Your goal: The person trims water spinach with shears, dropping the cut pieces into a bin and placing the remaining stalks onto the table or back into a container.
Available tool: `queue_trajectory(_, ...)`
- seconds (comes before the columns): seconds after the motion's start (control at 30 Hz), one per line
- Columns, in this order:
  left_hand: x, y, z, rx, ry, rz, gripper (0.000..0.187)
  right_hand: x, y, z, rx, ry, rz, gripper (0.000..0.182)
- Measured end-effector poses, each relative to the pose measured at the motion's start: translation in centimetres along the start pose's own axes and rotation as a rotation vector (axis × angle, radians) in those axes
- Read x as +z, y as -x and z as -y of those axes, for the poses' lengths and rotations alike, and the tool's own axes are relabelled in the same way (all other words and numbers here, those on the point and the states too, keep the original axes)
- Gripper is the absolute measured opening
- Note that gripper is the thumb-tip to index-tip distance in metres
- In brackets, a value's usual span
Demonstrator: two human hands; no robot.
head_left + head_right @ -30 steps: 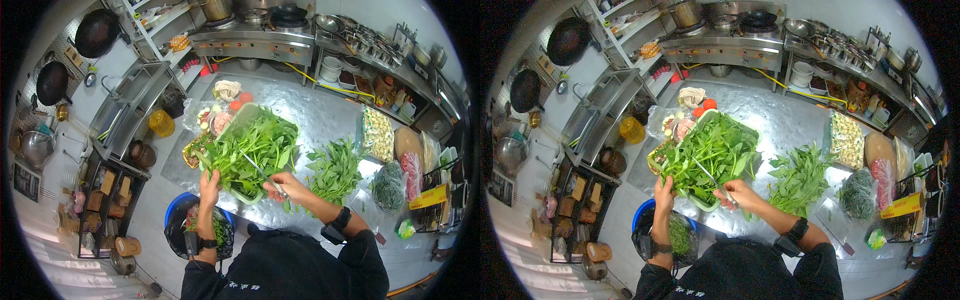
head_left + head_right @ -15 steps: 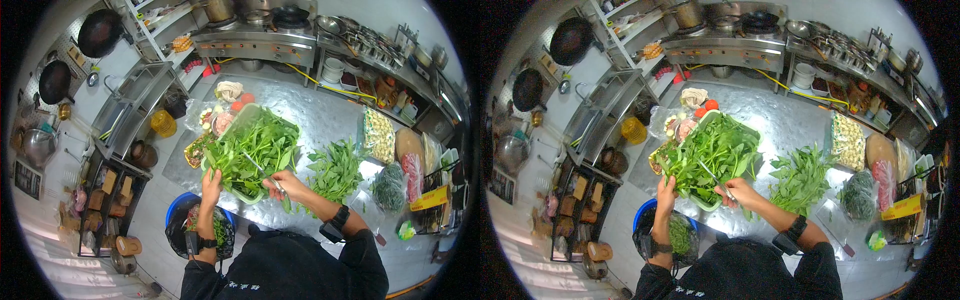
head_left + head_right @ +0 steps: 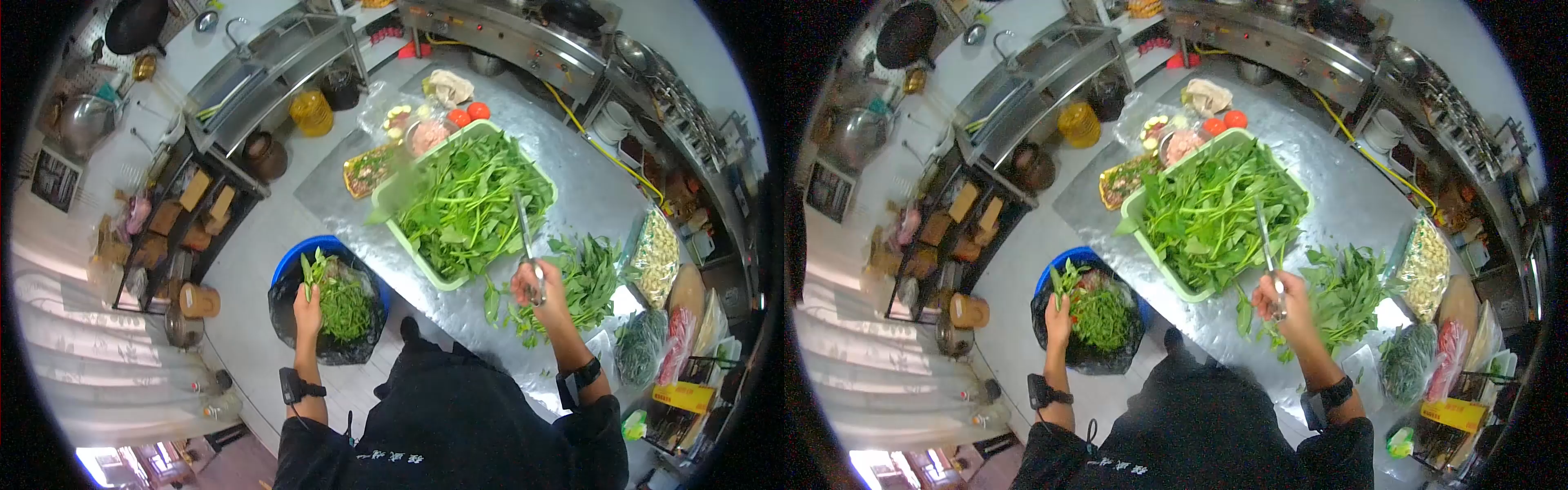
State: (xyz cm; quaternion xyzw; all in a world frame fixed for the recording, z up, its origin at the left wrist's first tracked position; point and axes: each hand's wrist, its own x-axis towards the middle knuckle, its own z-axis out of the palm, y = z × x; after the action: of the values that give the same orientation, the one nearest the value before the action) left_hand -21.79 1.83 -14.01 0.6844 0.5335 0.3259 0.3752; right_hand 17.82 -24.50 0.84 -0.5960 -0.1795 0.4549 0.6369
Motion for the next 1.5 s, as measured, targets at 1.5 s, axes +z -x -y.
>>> queue_trajectory(1.5, 26.3, -3.4, -26.2, 0.924, -0.907, 0.638, 0.062, -2.3, 0.2, -12.4, 0.088, 0.094, -0.383, 0.03)
